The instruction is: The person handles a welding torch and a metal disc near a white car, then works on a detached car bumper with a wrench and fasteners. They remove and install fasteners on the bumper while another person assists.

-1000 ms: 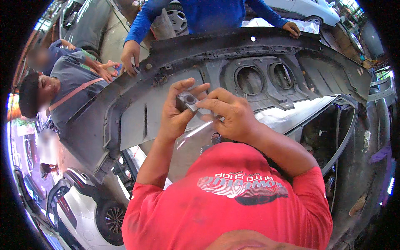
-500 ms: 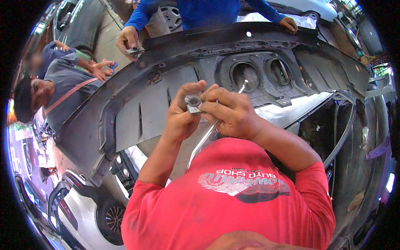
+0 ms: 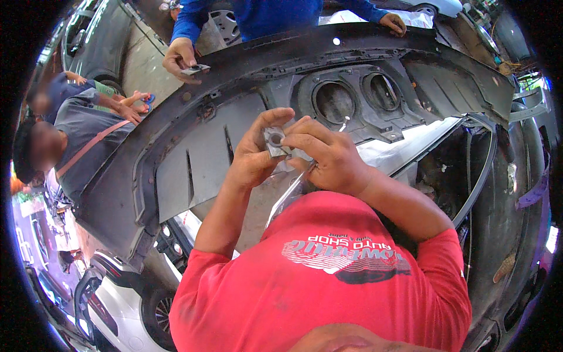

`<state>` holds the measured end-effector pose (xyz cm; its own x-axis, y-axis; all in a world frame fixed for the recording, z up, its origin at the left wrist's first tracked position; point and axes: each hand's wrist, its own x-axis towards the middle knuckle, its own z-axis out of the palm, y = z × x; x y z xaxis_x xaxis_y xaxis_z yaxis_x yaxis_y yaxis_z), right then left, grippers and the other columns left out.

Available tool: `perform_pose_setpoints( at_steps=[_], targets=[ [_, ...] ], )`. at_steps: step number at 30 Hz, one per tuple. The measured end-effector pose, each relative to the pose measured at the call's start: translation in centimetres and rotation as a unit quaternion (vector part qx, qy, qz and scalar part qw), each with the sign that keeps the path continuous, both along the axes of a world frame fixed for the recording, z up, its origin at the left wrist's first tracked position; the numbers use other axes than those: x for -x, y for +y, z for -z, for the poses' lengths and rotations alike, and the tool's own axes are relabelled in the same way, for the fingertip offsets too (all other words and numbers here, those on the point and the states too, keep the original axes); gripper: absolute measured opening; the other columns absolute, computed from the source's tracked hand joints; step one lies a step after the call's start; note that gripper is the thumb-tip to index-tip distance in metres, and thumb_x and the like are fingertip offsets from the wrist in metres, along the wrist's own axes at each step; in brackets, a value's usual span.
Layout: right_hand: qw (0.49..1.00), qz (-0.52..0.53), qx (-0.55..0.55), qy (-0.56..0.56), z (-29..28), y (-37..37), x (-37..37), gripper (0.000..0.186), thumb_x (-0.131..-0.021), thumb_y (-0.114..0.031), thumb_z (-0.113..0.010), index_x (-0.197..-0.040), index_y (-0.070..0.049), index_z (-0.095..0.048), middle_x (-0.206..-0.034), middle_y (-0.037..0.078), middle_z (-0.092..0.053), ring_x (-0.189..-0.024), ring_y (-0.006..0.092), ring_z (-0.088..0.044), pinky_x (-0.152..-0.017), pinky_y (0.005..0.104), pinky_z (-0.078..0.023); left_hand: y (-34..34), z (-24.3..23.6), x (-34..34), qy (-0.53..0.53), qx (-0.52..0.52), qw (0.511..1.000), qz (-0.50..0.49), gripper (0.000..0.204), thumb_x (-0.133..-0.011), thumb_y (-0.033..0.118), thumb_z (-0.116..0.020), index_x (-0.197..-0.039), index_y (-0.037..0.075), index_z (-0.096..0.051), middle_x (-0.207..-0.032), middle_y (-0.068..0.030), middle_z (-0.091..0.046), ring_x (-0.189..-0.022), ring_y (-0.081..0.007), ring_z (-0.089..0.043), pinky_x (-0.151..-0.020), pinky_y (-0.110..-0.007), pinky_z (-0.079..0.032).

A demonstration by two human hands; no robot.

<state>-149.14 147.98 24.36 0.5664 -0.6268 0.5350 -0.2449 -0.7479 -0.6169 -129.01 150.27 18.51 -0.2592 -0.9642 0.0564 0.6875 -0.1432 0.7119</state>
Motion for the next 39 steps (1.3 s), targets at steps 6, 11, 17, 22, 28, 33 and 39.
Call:
perform_pose_setpoints(
  at_steps=[6,11,17,22,28,33,39],
  targets=[
    [0.999,-0.011,0.028,0.021,0.6,-0.3,0.1,0.022,-0.081,-0.001,-0.076,-0.103,-0.005,-0.073,-0.108,0.012,-0.069,-0.094,0.0337,-0.071,-0.077,0.0408,-0.059,-0.4,-0.2,-0.2,-0.114,-0.012,0.993,0.018,0.079,-0.073,0.002,-0.079,-0.146,0.000,-0.048,-0.143,-0.0139,-0.057,-0.127,-0.0244,-0.060,-0.108,-0.036,-0.048],
    [0.998,-0.029,-0.008,0.047,0.7,-1.0,0.1,0.023,-0.085,-0.006,-0.075,-0.108,-0.007,-0.074,-0.109,0.012,-0.069,-0.092,0.0335,-0.071,-0.077,0.0409,-0.058,-0.5,-0.1,-0.3,-0.155,-0.006,0.988,-0.006,0.074,-0.076,0.002,-0.079,-0.145,0.003,-0.051,-0.136,-0.0097,-0.059,-0.120,-0.0201,-0.062,-0.104,-0.033,-0.049],
    [0.991,0.007,-0.052,0.125,0.4,-1.1,3.2,0.035,-0.086,-0.011,-0.075,-0.121,-0.010,-0.070,-0.110,0.011,-0.066,-0.091,0.0344,-0.070,-0.074,0.0424,-0.057,-0.3,0.0,-2.7,-0.270,-0.058,0.959,-0.061,0.070,-0.079,-0.001,-0.067,-0.146,0.005,-0.047,-0.139,-0.0111,-0.055,-0.120,-0.0209,-0.061,-0.098,-0.036,-0.053],
    [0.989,0.077,-0.080,0.098,0.5,-3.1,8.5,0.034,-0.088,-0.010,-0.076,-0.121,-0.008,-0.070,-0.103,0.012,-0.064,-0.091,0.0326,-0.066,-0.077,0.0402,-0.054,0.1,2.2,-5.8,-0.124,-0.118,0.970,-0.174,0.065,-0.082,-0.002,-0.062,-0.145,0.006,-0.047,-0.126,-0.0099,-0.054,-0.118,-0.0230,-0.059,-0.095,-0.035,-0.052],
    [0.983,0.111,-0.079,0.119,-0.2,-5.0,14.4,0.033,-0.089,-0.016,-0.074,-0.122,-0.012,-0.069,-0.108,0.013,-0.064,-0.098,0.0375,-0.067,-0.082,0.0460,-0.054,-1.3,5.3,-7.4,-0.533,-0.086,0.793,-0.281,0.059,-0.084,-0.003,-0.071,-0.139,0.003,-0.051,-0.124,-0.0096,-0.059,-0.102,-0.0162,-0.060,-0.093,-0.031,-0.049],
    [0.978,0.122,-0.092,0.141,-0.5,-4.9,17.9,0.034,-0.088,-0.015,-0.074,-0.122,-0.011,-0.069,-0.104,0.013,-0.064,-0.096,0.0368,-0.067,-0.080,0.0465,-0.053,-2.3,4.4,-5.9,-0.393,-0.092,0.884,-0.234,0.051,-0.083,-0.007,-0.069,-0.132,0.003,-0.056,-0.123,-0.0098,-0.063,-0.112,-0.0234,-0.065,-0.094,-0.034,-0.054],
    [0.975,0.073,-0.152,0.144,0.5,-4.4,18.8,0.033,-0.088,-0.014,-0.073,-0.121,-0.011,-0.069,-0.104,0.014,-0.065,-0.097,0.0365,-0.067,-0.083,0.0454,-0.054,0.7,1.5,1.0,-0.106,-0.080,0.973,-0.190,0.057,-0.085,-0.007,-0.065,-0.139,0.002,-0.053,-0.124,-0.0109,-0.064,-0.129,-0.0372,-0.061,-0.104,-0.043,-0.057]
  ],
)
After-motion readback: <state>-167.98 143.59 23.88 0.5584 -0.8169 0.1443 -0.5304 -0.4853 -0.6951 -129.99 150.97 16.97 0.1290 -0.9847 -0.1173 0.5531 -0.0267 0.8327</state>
